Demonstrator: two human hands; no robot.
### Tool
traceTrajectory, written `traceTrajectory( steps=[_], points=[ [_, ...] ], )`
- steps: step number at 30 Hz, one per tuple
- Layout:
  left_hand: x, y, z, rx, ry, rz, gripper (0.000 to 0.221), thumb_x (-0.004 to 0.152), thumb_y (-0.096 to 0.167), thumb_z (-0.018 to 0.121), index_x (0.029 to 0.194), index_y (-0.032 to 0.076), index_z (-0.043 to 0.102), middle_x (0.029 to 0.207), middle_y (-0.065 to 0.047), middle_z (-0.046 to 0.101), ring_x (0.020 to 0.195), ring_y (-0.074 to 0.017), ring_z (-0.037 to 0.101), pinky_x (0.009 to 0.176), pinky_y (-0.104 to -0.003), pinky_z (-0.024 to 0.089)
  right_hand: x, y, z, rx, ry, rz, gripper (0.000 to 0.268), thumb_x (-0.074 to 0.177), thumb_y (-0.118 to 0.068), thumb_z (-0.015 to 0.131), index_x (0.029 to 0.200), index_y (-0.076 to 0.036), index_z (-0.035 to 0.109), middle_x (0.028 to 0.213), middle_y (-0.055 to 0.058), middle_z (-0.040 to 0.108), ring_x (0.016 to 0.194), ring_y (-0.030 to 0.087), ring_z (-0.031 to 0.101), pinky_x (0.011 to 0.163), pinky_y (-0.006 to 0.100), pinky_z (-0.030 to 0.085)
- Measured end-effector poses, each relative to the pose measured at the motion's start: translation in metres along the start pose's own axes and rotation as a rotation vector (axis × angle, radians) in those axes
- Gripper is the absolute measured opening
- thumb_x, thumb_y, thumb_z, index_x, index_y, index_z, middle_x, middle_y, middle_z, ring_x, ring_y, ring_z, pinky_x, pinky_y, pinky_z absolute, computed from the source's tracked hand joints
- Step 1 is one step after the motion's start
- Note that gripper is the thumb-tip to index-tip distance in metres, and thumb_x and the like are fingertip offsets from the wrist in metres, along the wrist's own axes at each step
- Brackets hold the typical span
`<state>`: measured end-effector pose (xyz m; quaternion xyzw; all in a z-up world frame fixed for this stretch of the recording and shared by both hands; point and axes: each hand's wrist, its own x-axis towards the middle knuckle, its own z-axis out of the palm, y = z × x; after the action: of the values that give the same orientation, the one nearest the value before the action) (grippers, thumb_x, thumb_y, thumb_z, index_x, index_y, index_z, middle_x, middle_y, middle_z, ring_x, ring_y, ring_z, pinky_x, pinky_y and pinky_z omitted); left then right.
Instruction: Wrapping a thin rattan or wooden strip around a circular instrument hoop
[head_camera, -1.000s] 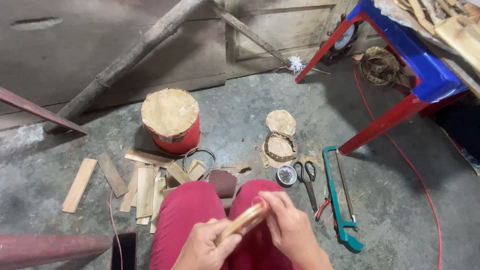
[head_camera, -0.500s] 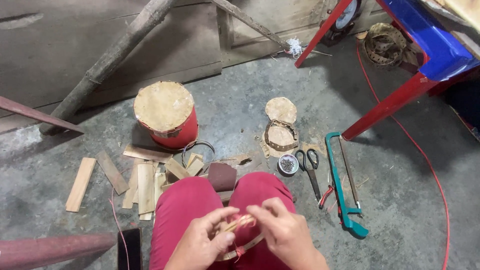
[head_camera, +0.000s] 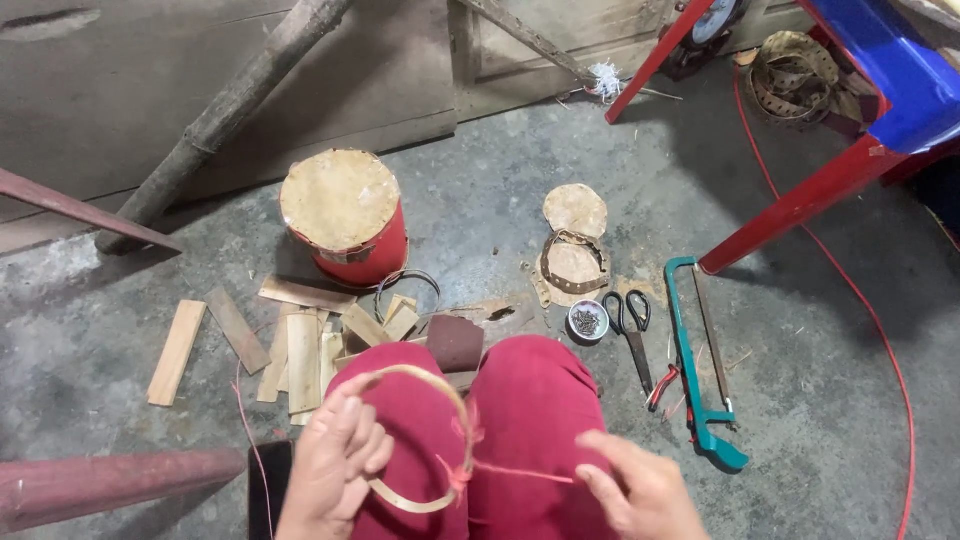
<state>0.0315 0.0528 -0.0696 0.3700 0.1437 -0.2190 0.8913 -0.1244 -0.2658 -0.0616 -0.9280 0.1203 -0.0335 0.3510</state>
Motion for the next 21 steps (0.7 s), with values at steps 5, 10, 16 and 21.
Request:
traceTrajectory(
  steps=[5, 10, 16, 21],
  points=[
    [-0.003, -0.001, 0.005, 0.033, 0.002, 0.128, 0.036, 0.101, 0.01, 0.053, 0.132, -0.008, 0.058, 0.056, 0.003, 0.038, 0.04, -0.0036, 0.027, 0.038, -0.022, 0.033, 0.003, -0.009, -0.009, 0.096, -0.343, -0.063, 0.017, 0.079, -0.027, 0.072, 0.091, -0.02, 0.083, 0.075, -0.005, 0.081, 0.061, 0.01, 0.071, 0.057, 0.024, 0.056],
    [-0.006, 0.012, 0.014, -0.004, 0.146, 0.175, 0.039, 0.101, 0.016, 0.053, 0.134, -0.005, 0.054, 0.056, 0.005, 0.031, 0.04, -0.0028, 0.023, 0.038, -0.021, 0.027, -0.008, 0.055, 0.014, 0.112, -0.292, -0.075, 0.011, 0.082, -0.02, 0.07, 0.083, -0.015, 0.08, 0.076, -0.005, 0.083, 0.062, 0.01, 0.077, 0.062, 0.022, 0.062],
    [-0.003, 0.023, -0.006, -0.074, 0.032, 0.214, 0.035, 0.104, 0.015, 0.049, 0.131, -0.005, 0.058, 0.053, 0.007, 0.032, 0.039, -0.0025, 0.023, 0.037, -0.021, 0.026, -0.015, 0.147, 0.023, 0.173, -0.116, -0.137, 0.022, 0.081, -0.013, 0.066, 0.085, -0.014, 0.087, 0.068, 0.002, 0.068, 0.061, 0.015, 0.063, 0.058, 0.025, 0.05],
    [0.02, -0.003, -0.059, -0.447, -0.241, -0.211, 0.028, 0.108, 0.031, 0.047, 0.11, 0.007, 0.061, 0.06, 0.007, 0.033, 0.044, -0.0037, 0.019, 0.038, -0.021, 0.017, -0.015, 0.302, 0.031, 0.931, 0.275, 0.182, 0.021, 0.11, -0.013, 0.046, 0.104, 0.003, 0.059, 0.061, 0.015, 0.053, 0.042, 0.019, 0.047, 0.038, 0.027, 0.033]
  ],
)
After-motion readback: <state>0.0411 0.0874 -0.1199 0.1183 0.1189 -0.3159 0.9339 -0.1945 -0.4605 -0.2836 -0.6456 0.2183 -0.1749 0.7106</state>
